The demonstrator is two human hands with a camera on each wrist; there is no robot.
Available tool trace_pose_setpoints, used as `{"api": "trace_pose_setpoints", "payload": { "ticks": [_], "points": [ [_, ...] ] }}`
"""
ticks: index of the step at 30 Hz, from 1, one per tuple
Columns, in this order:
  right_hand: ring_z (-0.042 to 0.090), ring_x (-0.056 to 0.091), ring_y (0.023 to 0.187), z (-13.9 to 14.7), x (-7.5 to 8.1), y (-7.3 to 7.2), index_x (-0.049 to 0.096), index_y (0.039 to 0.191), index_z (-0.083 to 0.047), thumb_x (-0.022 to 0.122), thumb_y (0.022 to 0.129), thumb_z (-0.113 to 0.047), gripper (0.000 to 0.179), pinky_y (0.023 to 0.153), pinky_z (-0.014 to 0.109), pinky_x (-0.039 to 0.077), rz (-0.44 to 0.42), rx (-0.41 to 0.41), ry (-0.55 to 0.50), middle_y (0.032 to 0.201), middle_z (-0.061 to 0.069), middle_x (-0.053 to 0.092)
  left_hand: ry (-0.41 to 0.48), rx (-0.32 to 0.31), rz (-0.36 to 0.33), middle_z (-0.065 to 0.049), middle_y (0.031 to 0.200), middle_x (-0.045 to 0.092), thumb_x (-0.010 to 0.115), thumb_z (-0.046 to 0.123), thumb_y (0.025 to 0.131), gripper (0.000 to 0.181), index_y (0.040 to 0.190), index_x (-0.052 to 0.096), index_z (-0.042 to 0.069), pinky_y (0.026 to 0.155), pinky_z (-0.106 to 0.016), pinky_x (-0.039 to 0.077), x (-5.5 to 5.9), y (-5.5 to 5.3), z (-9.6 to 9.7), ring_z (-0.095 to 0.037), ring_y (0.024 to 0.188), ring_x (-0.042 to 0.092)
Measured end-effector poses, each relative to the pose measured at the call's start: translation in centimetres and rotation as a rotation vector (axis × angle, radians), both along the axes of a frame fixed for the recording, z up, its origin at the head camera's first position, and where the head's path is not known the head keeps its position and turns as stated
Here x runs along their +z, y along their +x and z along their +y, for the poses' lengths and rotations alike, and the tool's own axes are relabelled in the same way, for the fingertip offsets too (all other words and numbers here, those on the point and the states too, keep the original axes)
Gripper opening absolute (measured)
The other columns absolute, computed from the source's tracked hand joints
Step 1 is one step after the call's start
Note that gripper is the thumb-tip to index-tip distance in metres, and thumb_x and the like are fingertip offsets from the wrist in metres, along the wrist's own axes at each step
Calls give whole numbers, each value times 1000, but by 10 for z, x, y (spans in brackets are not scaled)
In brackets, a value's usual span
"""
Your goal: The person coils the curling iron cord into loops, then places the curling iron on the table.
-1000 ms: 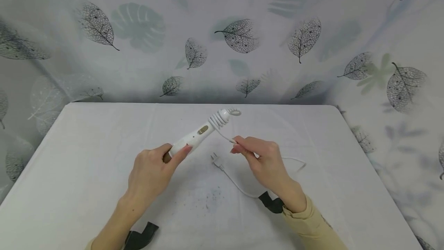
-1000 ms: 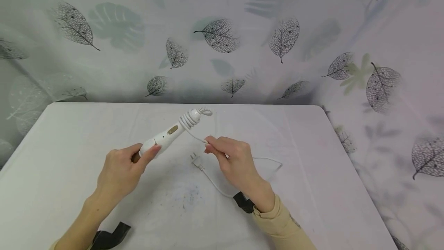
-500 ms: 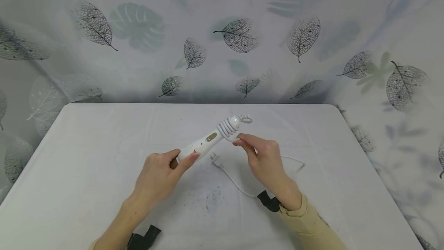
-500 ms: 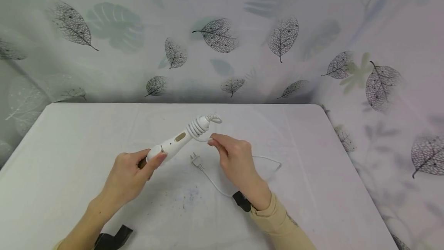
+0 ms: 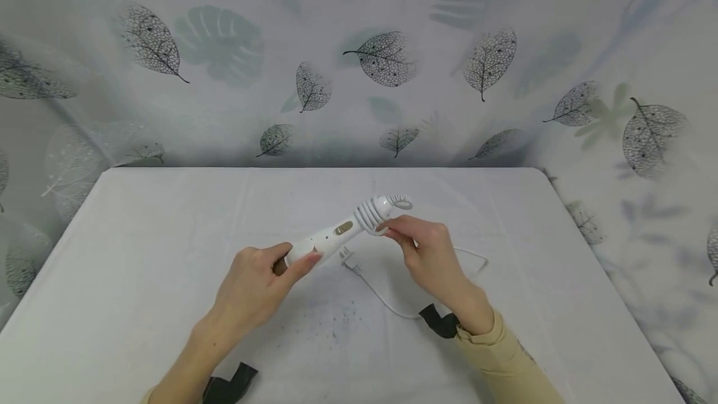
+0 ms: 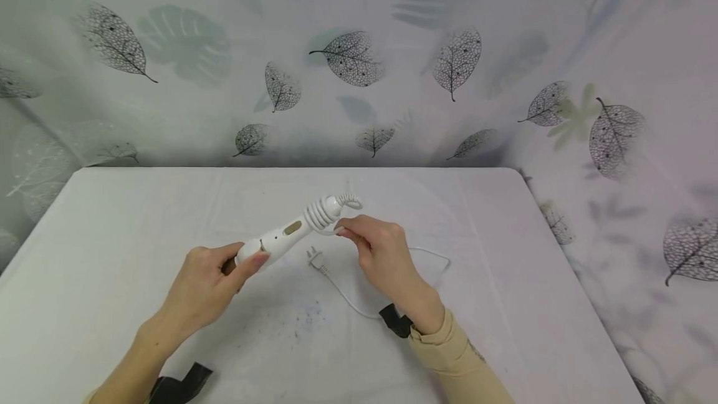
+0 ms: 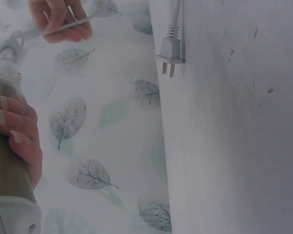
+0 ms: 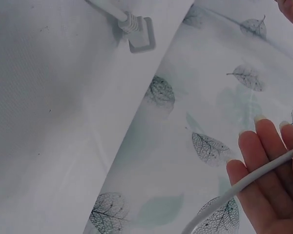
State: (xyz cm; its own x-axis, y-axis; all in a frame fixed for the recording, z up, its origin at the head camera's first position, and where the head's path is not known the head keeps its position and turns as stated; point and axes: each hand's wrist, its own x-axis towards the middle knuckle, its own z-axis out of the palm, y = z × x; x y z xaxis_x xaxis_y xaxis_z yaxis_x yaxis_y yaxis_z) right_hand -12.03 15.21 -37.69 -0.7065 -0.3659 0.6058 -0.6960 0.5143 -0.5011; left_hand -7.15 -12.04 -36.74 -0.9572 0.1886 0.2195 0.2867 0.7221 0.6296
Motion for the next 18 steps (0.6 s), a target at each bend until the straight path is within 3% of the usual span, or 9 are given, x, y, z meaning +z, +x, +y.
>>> {"api": "trace_pose_setpoints", "payload": {
  "ticks": [4, 10, 15, 18],
  "points": [
    [11, 63, 68, 2, -1, -2, 76, 90, -2, 77, 75, 12, 20, 62, 27, 52, 11, -7, 46, 89, 7, 76, 1, -59, 15, 16, 52, 27, 68, 43, 93, 43, 65, 50, 18, 43, -19, 21, -1, 0, -2, 3, 46, 22],
    [6, 39, 58, 3, -2, -2, 70, 84, -2, 65, 74, 25, 29, 53, 22, 36, 4, -46, 68, 76, 6, 70, -2, -167, 27, 20, 54, 21, 70, 43, 92, 49, 62, 38, 20, 44, -18, 16, -4, 0, -3, 6, 48, 17],
    [8, 63, 72, 4, -2, 0, 72, 89, -6, 61, 76, 28, 38, 62, 25, 50, -84, 3, 26, 88, 2, 74, -4, -204, 24, 21, 54, 21, 71, 44, 91, 49, 62, 39, 20, 44, -18, 16, -5, 0, -3, 6, 48, 18],
    [12, 68, 77, 4, -1, -1, 71, 89, -8, 65, 81, 21, 30, 65, 28, 55, -25, 47, 50, 88, 1, 72, -2, -238, 7, 21, 54, 22, 71, 45, 90, 49, 62, 40, 21, 44, -17, 17, -5, 0, -2, 7, 48, 19]
  ]
}}
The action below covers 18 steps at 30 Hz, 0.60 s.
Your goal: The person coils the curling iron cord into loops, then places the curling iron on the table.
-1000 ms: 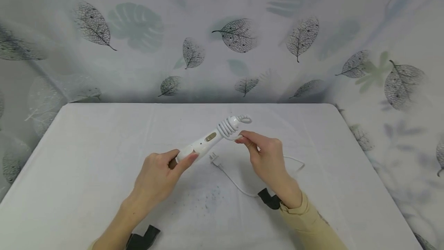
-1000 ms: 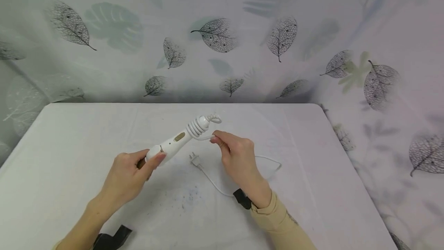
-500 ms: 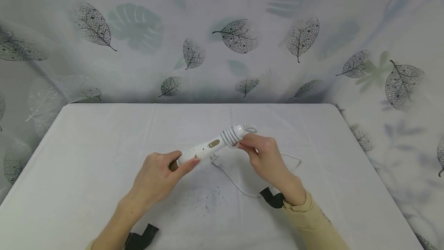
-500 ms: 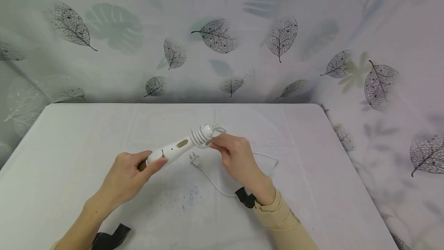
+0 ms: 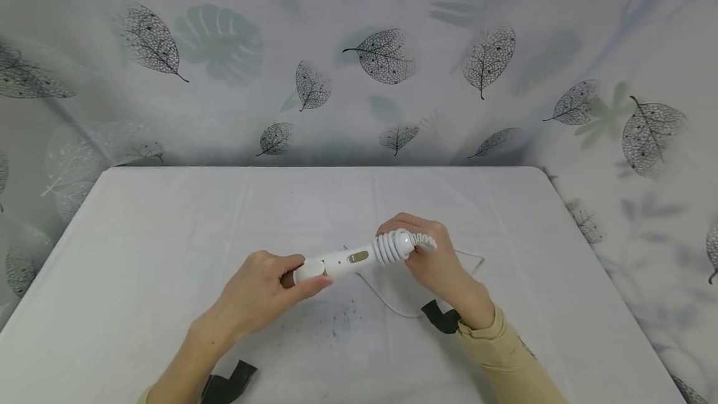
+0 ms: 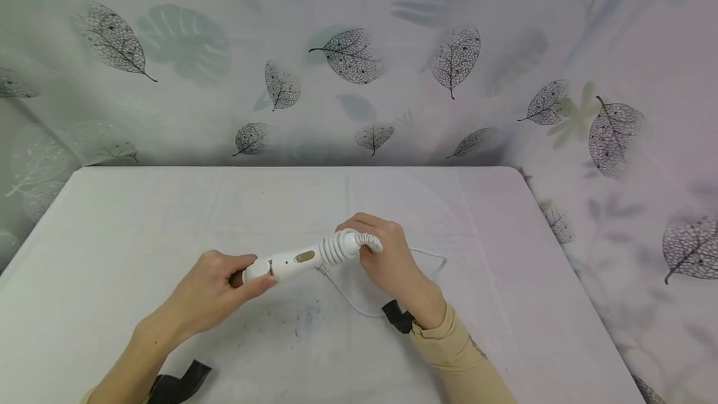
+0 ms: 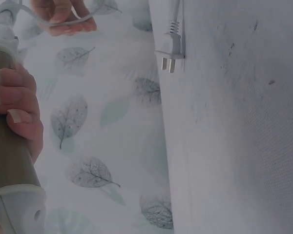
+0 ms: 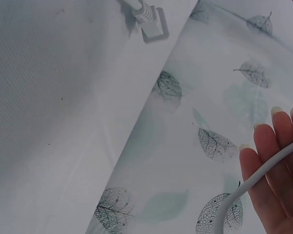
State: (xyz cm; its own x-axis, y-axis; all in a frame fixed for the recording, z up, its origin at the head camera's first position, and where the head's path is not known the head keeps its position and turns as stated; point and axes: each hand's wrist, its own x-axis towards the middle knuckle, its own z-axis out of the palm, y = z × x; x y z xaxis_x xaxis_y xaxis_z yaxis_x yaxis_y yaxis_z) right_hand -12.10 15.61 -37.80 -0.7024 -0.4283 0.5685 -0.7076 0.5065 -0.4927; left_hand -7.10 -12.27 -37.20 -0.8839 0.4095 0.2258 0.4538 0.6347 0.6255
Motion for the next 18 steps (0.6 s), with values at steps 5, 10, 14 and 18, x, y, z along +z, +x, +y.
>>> {"api": "trace_pose_setpoints", "payload": {
  "ticks": [5, 10, 14, 18],
  "points": [
    [10, 62, 70, 2, -1, -2, 70, 92, -6, 67, 94, -3, 5, 61, 23, 52, 106, 70, 27, 86, 0, 69, -20, -70, -11, 21, 54, 21, 73, 49, 88, 50, 61, 40, 22, 44, -16, 20, -1, 0, 1, 7, 47, 21],
    [6, 55, 65, 5, -2, -4, 70, 90, -5, 58, 98, -29, 28, 59, 19, 47, 121, 58, 58, 82, -2, 66, -75, -97, 23, 19, 55, 17, 72, 54, 87, 55, 60, 36, 22, 44, -15, 19, -1, 0, -1, 7, 48, 18],
    [9, 56, 62, 5, -2, -6, 70, 88, -5, 68, 92, -16, 12, 57, 22, 48, 189, 37, 70, 80, 0, 66, -102, -109, 26, 18, 55, 18, 69, 58, 87, 56, 59, 36, 22, 44, -15, 20, -1, 1, -2, 6, 47, 19],
    [12, 62, 62, 4, -2, -11, 70, 87, -5, 77, 76, 11, 20, 54, 25, 49, 275, 24, 62, 78, 2, 67, -131, -123, 21, 19, 54, 19, 68, 61, 87, 55, 59, 39, 23, 44, -15, 22, -1, 1, -2, 6, 47, 21]
  ]
}}
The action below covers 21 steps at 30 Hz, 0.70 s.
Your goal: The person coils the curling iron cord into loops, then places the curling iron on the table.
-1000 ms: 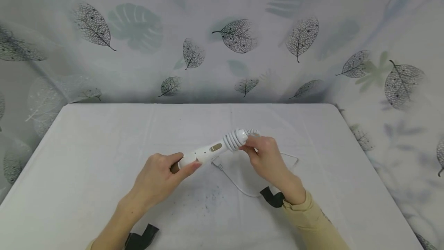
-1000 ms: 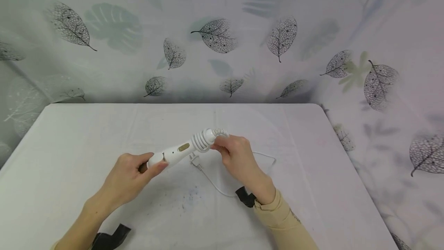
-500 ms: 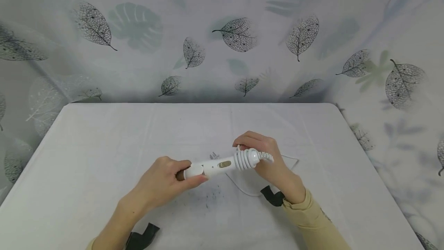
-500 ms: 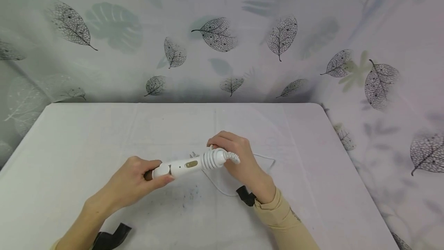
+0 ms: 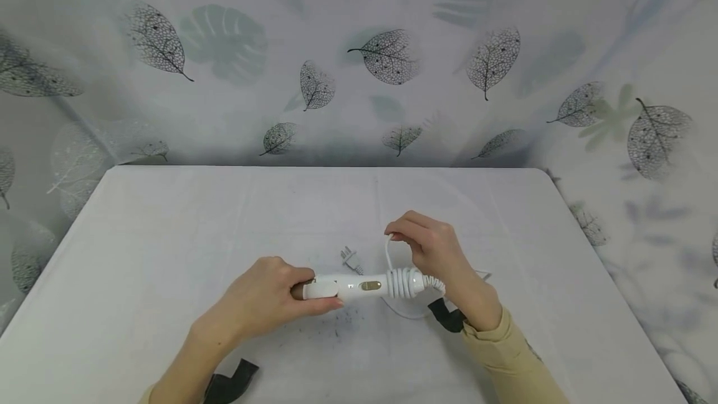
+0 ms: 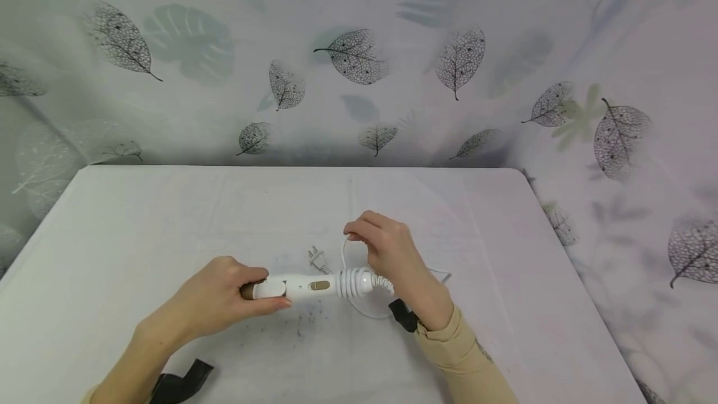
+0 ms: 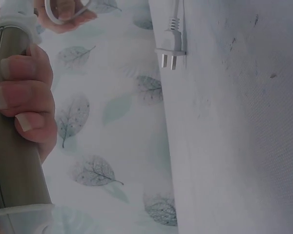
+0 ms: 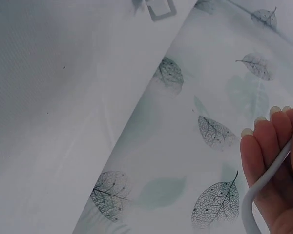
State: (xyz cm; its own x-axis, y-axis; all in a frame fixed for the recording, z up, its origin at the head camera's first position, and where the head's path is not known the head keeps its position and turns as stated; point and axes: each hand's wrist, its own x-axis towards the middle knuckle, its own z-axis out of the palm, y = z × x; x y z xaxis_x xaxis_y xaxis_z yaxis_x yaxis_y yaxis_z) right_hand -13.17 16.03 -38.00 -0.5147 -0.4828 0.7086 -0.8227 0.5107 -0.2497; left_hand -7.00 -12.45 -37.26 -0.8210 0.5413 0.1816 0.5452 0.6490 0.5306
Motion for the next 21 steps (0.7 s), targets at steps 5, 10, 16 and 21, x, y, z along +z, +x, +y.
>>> {"api": "trace_pose_setpoints", "payload": {
  "ticks": [5, 10, 16, 21],
  "points": [
    [11, 60, 61, 1, 0, 0, 71, 86, -6, 81, 72, 6, 21, 54, 23, 46, -6, -44, 1, 77, 1, 68, -38, 8, -36, 18, 52, 23, 65, 65, 87, 54, 60, 43, 24, 43, -16, 24, 0, 1, 1, 5, 46, 24],
    [9, 59, 62, 2, 1, 2, 71, 87, -6, 81, 74, -6, 16, 56, 22, 48, -35, -68, 15, 78, 0, 67, -52, 16, -39, 18, 52, 22, 64, 66, 87, 54, 59, 43, 24, 43, -16, 24, -1, 1, 2, 5, 46, 24],
    [11, 63, 66, 4, 3, 4, 71, 88, -4, 79, 79, -9, 13, 60, 23, 51, -33, -19, -7, 81, 1, 68, -96, 31, -16, 19, 51, 22, 61, 70, 85, 56, 58, 42, 26, 43, -16, 23, -5, 0, 2, 5, 45, 23],
    [12, 64, 66, 4, 6, 5, 72, 88, -3, 81, 77, -4, 14, 59, 23, 51, 2, 22, -2, 81, 2, 70, -143, 54, -30, 18, 50, 21, 58, 74, 85, 59, 57, 40, 26, 44, -17, 22, -4, -1, 3, 4, 44, 23]
  ]
}}
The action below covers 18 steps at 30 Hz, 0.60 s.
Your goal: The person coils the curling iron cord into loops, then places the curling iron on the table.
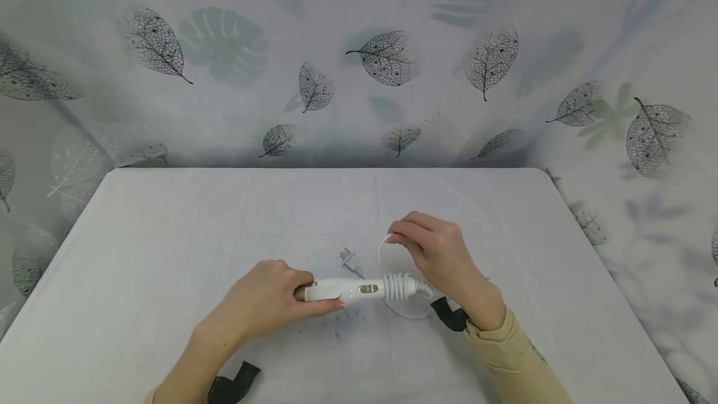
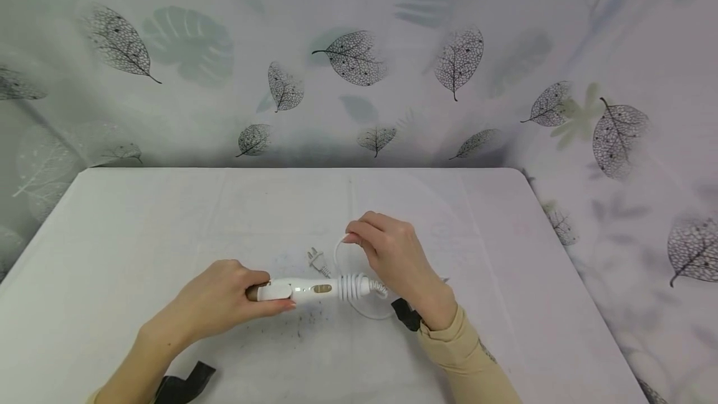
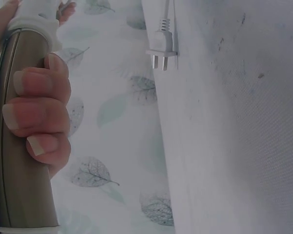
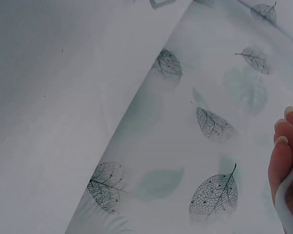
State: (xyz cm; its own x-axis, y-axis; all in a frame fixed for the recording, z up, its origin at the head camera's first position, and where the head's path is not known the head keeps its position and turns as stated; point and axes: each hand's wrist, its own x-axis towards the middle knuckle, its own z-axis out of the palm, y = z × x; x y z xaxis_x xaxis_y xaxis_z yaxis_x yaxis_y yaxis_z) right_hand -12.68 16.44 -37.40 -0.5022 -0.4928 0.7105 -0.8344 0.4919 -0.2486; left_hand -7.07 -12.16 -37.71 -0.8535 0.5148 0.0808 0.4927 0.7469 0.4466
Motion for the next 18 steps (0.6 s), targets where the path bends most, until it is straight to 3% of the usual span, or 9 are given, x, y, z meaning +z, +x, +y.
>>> {"api": "trace_pose_setpoints", "payload": {
  "ticks": [3, 6, 13, 18],
  "points": [
    [13, 65, 66, 0, 3, 1, 72, 88, -2, 74, 89, -14, 12, 59, 23, 52, 22, 19, 9, 81, 3, 69, -6, 5, 1, 18, 51, 21, 57, 74, 85, 59, 57, 40, 25, 44, -17, 22, 0, 0, 0, 4, 45, 22],
    [15, 65, 65, -1, 5, 3, 72, 88, -1, 62, 98, -24, 27, 58, 24, 52, 43, 32, 11, 80, 5, 69, -16, 12, 2, 17, 51, 20, 56, 75, 85, 60, 56, 40, 25, 44, -18, 21, -1, 0, 1, 3, 45, 22],
    [17, 65, 66, -7, 8, 8, 71, 87, 0, 63, 99, -20, 24, 61, 26, 55, 167, 64, 5, 79, 6, 67, -48, 77, -14, 14, 50, 22, 52, 79, 84, 63, 54, 40, 25, 44, -19, 22, 0, 0, 2, 1, 44, 23],
    [17, 64, 66, -10, 10, 11, 71, 88, 0, 63, 99, -17, 22, 58, 27, 54, 198, 78, -10, 79, 6, 66, -82, 147, -52, 13, 49, 27, 53, 81, 82, 62, 54, 45, 26, 45, -21, 27, 1, -1, 1, -2, 44, 28]
  ]
}}
